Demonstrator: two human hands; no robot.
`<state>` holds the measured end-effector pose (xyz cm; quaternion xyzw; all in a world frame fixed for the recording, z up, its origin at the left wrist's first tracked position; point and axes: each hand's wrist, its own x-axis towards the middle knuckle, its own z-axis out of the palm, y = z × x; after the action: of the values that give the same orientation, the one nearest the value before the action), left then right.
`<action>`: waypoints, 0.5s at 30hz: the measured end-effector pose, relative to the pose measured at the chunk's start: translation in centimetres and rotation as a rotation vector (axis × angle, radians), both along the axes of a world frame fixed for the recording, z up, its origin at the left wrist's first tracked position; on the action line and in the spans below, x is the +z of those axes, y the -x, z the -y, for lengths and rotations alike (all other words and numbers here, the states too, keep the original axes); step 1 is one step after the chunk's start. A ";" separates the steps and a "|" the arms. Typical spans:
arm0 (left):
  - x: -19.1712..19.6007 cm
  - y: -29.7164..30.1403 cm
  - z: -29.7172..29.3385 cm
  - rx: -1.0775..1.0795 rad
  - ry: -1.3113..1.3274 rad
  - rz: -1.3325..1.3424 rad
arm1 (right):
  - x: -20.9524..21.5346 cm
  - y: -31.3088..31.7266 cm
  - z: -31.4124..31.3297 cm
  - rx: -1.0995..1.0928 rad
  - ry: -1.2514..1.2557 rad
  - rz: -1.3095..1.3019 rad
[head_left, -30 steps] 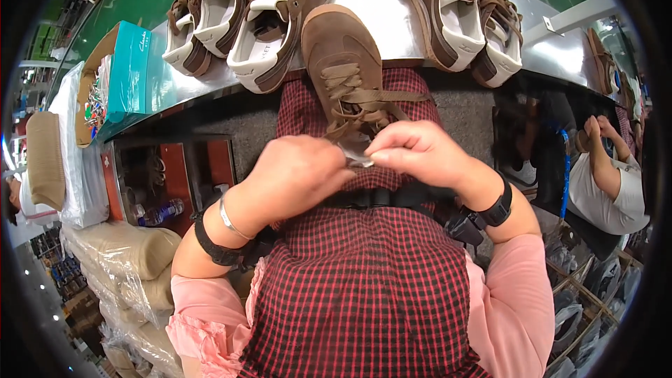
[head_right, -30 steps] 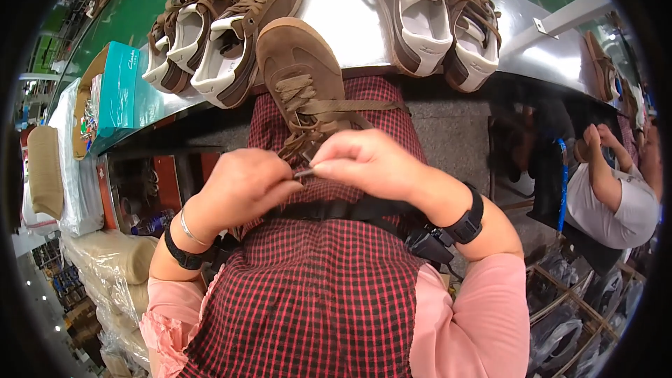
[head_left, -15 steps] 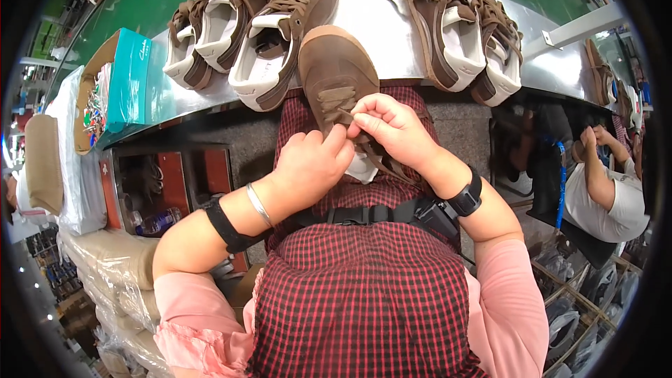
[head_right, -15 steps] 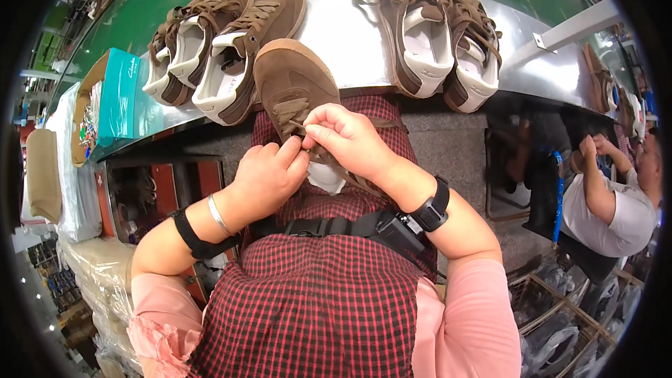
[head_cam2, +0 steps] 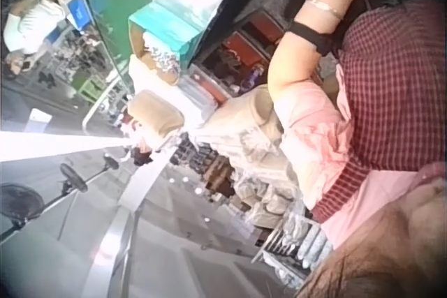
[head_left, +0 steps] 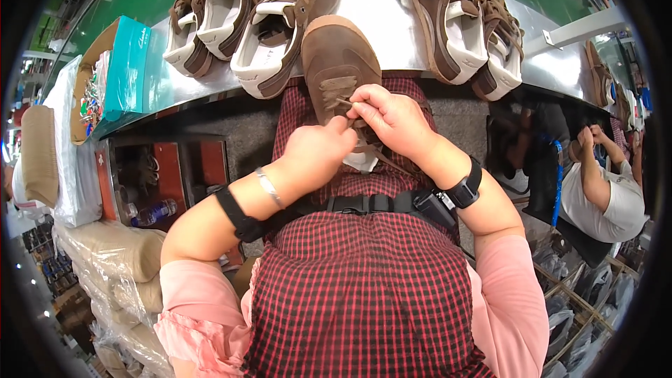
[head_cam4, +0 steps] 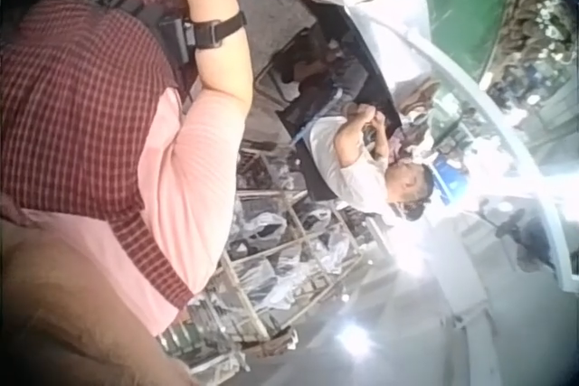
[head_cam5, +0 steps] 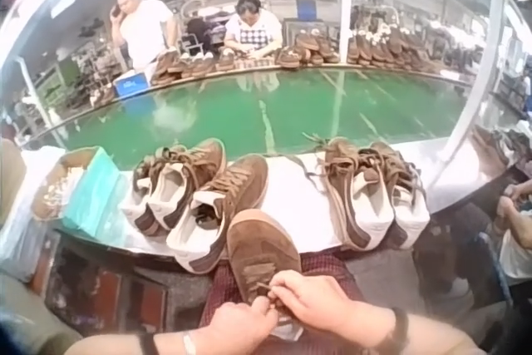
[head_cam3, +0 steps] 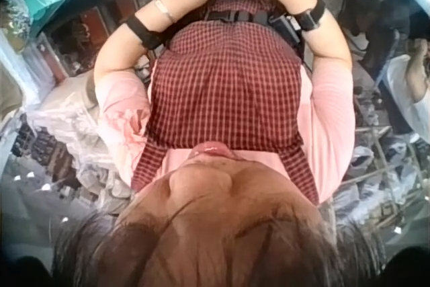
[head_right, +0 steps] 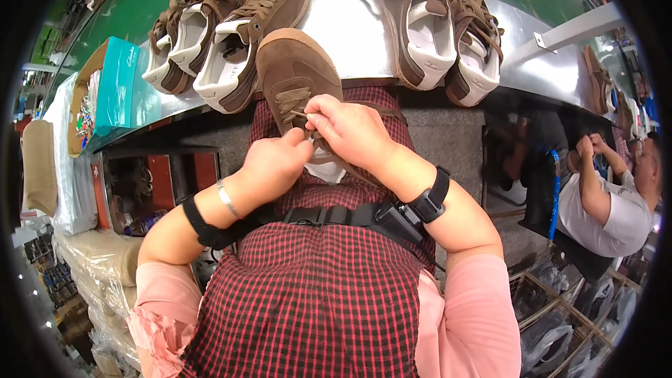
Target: Insert and arrange laces in sneakers at a factory workstation.
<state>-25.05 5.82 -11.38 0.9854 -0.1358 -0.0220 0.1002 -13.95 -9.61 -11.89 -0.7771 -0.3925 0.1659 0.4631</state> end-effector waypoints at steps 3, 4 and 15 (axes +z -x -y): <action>0.0 0.2 -1.1 0.003 0.386 0.038 | 0.2 -0.4 0.0 0.023 -0.037 -0.062; -0.1 0.4 -1.2 0.016 0.492 0.065 | 0.5 -0.4 -0.3 0.058 -0.012 0.106; -0.4 0.8 -0.9 -0.017 0.607 0.206 | 3.4 -0.7 -1.1 0.385 0.173 0.529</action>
<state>-25.81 6.73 -11.77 0.9065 -0.1537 0.1184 0.3750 -13.22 -8.49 -8.53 -0.7415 -0.6229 0.0758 0.2376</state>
